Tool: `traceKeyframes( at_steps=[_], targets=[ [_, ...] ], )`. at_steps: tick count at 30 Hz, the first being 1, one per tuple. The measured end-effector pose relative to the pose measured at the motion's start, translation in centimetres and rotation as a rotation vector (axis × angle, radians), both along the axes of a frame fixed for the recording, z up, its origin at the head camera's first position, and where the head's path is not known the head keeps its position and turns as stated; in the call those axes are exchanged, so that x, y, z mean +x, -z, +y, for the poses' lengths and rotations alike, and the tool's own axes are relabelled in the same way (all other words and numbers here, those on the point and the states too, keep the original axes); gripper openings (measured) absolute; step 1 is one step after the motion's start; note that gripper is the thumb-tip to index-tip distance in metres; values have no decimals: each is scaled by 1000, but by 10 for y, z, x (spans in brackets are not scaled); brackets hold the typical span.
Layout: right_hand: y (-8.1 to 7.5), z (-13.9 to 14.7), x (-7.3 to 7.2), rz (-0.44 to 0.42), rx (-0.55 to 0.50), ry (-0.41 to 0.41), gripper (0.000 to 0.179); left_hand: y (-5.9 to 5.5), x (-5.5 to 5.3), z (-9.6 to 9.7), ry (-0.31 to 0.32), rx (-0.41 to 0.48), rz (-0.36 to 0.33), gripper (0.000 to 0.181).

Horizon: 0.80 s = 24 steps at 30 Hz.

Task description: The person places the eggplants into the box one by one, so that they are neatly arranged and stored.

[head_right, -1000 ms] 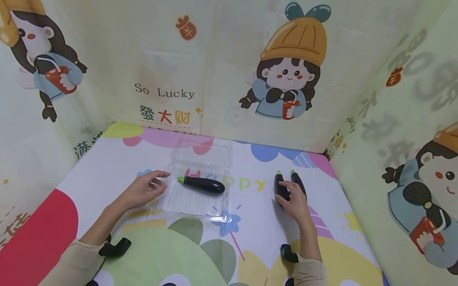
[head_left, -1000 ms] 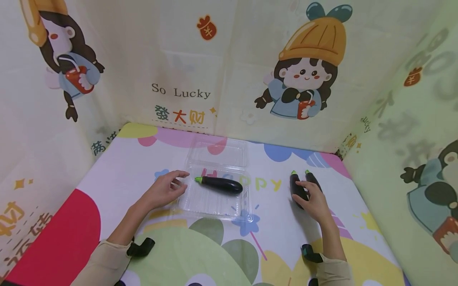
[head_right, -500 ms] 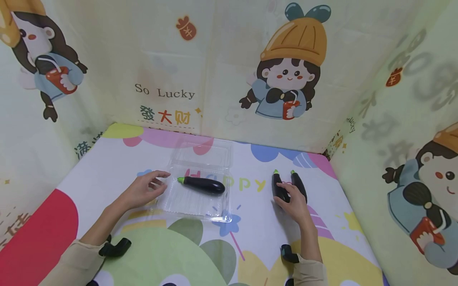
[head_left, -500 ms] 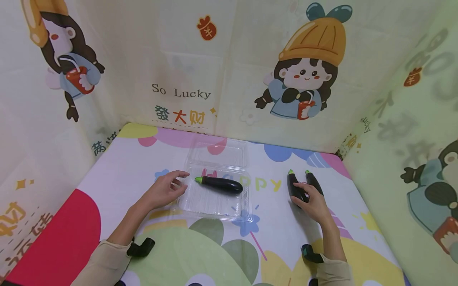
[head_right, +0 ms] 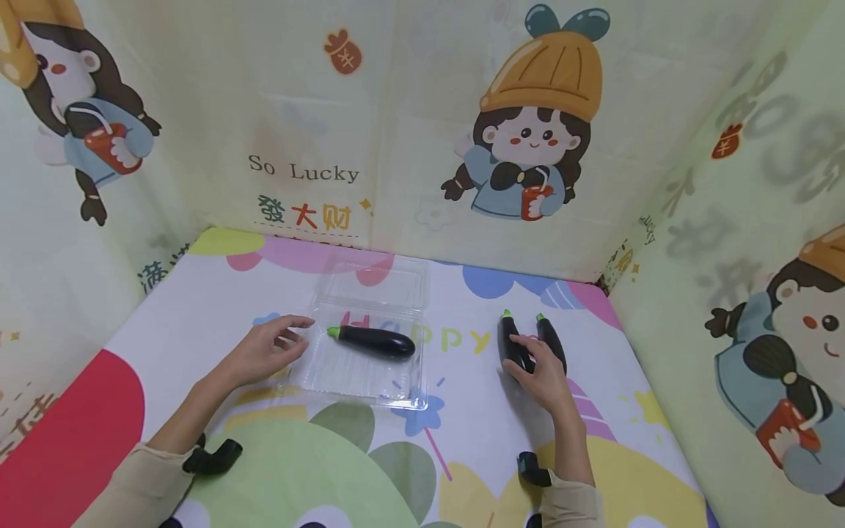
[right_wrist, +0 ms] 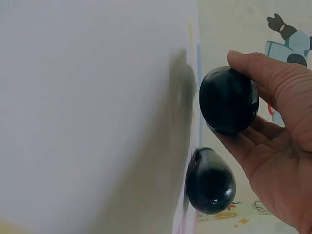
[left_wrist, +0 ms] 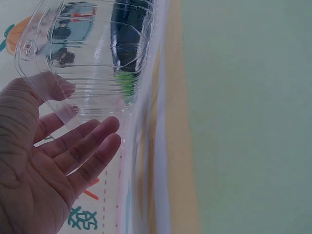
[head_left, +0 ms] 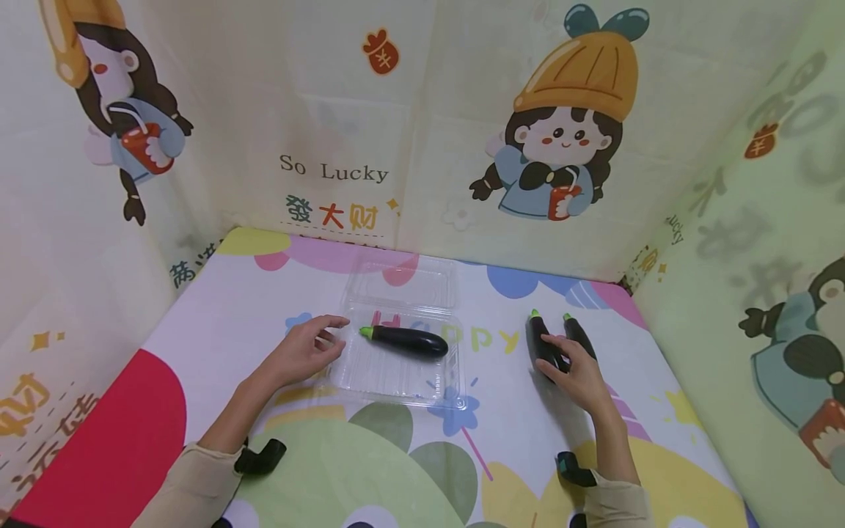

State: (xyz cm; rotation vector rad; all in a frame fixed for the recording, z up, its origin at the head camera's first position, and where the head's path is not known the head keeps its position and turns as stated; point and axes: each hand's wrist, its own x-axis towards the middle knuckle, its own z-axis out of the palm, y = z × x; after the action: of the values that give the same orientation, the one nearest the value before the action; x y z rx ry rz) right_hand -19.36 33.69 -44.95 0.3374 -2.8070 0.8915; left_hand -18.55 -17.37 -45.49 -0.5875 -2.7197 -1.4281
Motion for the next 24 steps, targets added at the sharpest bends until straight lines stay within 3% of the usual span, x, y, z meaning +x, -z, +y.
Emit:
traceKeyframes(
  at_steps=[24],
  targets=[
    [-3,-20,1,53,-28,-42,51,-1,0,1,-1,10,-5,43]
  ],
)
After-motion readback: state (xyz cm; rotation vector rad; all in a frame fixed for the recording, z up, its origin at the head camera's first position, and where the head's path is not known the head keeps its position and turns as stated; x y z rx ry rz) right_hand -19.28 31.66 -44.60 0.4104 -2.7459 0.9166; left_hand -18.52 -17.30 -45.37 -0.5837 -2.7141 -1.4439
